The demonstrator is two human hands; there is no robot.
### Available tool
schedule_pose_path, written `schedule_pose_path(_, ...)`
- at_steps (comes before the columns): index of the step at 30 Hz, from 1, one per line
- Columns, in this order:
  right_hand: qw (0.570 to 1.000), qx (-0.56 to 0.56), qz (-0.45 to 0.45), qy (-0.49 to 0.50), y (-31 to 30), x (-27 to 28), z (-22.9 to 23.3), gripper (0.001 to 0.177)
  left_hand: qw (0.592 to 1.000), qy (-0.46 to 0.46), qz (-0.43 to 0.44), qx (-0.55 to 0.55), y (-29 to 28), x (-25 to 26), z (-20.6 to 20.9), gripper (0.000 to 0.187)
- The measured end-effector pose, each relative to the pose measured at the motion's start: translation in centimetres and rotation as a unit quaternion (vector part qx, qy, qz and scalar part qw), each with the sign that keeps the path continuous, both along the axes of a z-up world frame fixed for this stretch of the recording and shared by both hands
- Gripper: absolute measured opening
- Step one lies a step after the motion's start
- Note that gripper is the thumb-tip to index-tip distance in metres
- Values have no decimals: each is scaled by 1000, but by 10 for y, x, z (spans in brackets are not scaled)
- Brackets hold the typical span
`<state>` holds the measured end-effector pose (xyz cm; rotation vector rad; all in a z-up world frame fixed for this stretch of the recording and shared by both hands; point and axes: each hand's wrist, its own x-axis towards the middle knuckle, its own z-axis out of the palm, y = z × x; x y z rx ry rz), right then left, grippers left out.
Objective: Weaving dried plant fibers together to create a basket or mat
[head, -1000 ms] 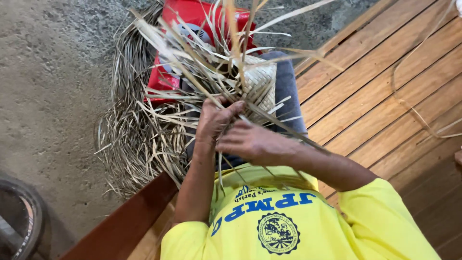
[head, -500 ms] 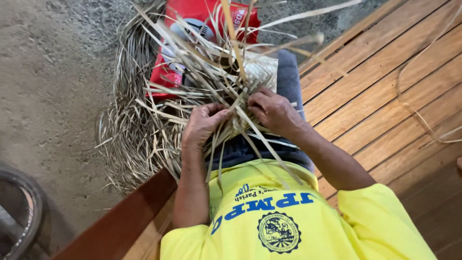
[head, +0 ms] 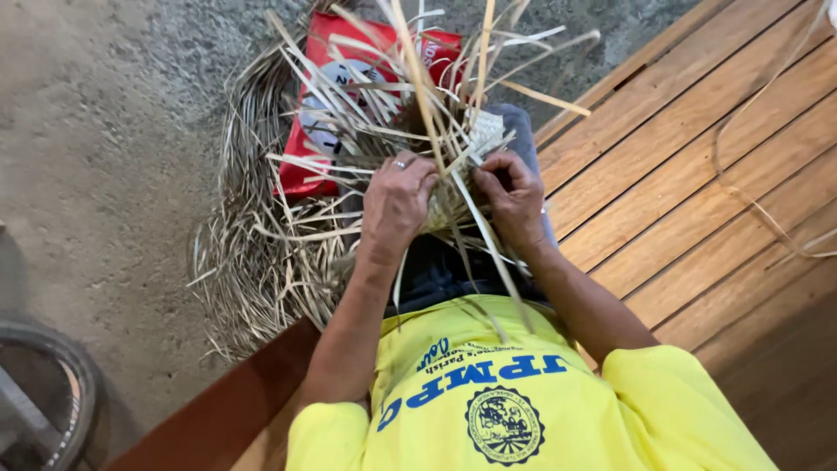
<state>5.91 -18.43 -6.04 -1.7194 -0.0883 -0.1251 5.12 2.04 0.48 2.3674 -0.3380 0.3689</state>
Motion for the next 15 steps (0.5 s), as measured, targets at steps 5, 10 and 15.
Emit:
schedule_pose_path(5,994,60,-45,-81,19,-2,-1,11,993,-40,8,112,5,11,5,7)
schedule_pose_path(10,987,55,-25,-151,35,0,12,13,994,-29,58,90,18,-11,-11,8)
schedule_pose_path(15,982,-39,58,-173,26,-20,13,11,962,204,112,-141,21,-50,-15,14)
